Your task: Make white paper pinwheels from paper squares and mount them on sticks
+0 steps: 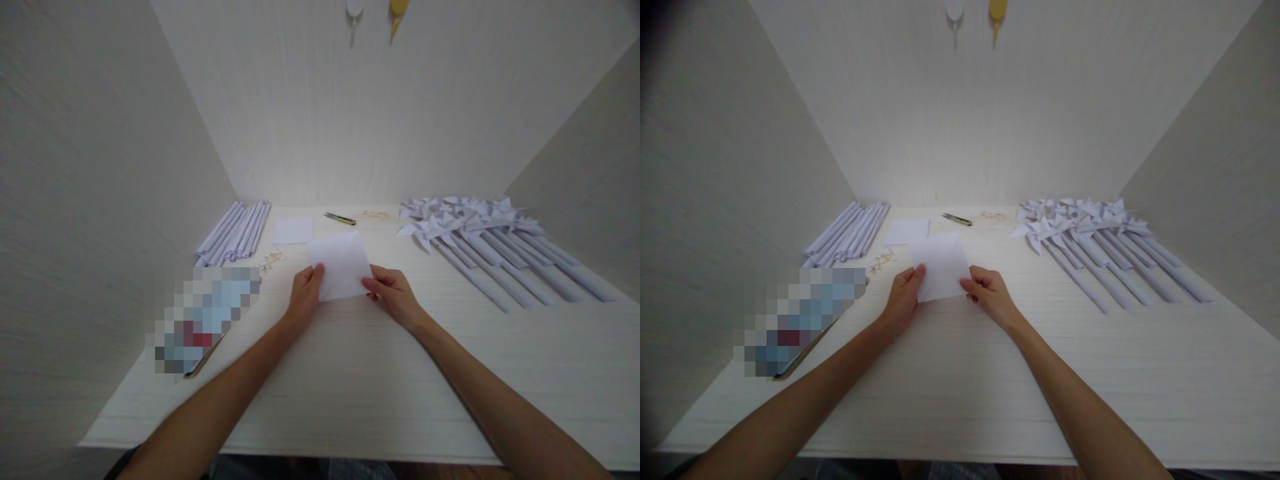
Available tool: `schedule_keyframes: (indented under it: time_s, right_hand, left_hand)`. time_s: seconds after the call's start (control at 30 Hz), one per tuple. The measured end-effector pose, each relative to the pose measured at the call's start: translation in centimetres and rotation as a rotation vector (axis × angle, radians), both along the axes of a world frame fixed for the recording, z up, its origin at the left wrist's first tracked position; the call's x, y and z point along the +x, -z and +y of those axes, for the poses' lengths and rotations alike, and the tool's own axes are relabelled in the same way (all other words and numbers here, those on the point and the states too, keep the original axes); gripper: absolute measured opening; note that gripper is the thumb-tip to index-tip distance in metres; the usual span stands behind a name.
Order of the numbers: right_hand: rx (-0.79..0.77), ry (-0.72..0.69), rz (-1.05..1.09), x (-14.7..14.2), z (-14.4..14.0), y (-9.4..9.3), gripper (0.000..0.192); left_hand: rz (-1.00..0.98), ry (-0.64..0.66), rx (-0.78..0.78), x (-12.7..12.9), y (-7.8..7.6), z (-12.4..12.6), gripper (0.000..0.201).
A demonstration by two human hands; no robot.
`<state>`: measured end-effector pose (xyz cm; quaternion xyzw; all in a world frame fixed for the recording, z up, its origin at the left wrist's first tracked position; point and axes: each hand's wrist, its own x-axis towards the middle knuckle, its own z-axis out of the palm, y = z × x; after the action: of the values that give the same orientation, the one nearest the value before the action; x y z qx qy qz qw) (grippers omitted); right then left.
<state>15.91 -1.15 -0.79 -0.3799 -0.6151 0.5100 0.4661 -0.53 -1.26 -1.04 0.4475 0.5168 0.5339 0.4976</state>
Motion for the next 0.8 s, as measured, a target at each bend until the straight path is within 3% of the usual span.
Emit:
schedule_keyframes:
  time_s: [0.43,0.6,0.7,0.8]
  right_hand:
    - [-0.074,-0.019,-0.026,0.1,-0.4,-0.3,0.031]
    - [-0.181,0.013,0.077,-0.3,-0.2,-0.3,0.018]
    - [-0.21,0.067,0.154,-0.7,-0.2,-0.2,0.026]
    - [-0.228,0.169,0.06,-0.8,-0.4,-0.1,0.027]
  left_hand:
    - [0.29,-0.039,0.121,-0.4,-1.1,-0.6,0.036]
    - [0.261,0.034,0.109,-0.3,-1.0,-0.7,0.036]
    - [0.221,0.147,0.085,0.0,-0.7,-0.8,0.036]
    - [0.212,0.252,0.06,0.2,-0.4,-0.9,0.035]
